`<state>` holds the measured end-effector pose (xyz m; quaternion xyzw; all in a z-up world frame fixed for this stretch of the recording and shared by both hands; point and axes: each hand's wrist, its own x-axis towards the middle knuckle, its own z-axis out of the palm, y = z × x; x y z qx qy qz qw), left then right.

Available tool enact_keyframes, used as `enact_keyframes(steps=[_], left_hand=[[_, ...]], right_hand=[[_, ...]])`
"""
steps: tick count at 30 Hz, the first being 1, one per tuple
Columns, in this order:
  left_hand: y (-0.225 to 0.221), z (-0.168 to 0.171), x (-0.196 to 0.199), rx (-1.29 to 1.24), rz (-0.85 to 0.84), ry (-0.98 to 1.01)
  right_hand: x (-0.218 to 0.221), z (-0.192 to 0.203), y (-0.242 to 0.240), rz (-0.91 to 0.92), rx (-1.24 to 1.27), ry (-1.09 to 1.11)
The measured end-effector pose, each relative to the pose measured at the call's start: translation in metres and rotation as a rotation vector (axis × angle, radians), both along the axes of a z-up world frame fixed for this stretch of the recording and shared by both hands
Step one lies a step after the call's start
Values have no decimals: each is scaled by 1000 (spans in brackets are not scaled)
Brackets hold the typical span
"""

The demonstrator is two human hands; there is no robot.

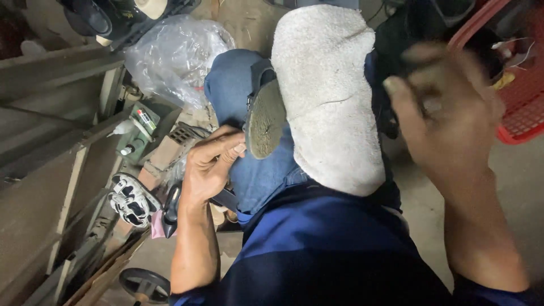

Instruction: Hand-sewing the sole of a black sandal using a needle and thread

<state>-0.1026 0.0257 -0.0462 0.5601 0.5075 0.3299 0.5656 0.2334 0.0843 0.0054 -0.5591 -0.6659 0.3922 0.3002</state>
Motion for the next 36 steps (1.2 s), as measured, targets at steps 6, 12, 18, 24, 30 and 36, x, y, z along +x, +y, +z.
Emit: enact_keyframes(steps=[6,12,18,24,30,36], left_hand=[[7,18,5,148,-138,124],[9,40,21,182,-117,239],[12,33,10,-110,-240,161],[9,35,12,-2,-206,206],[6,40,19,332,-142,303],[8,42,31,462,-134,431]], right_hand=[[-42,-5,-6,185,485,-289],[-54,-13,-9,323,387,-94],[-29,35,-13,322,-74,226],[-25,15,-24,183,-151,627],[-31,14,-26,66,-178,706],[-54,15,-34,257,43,14]])
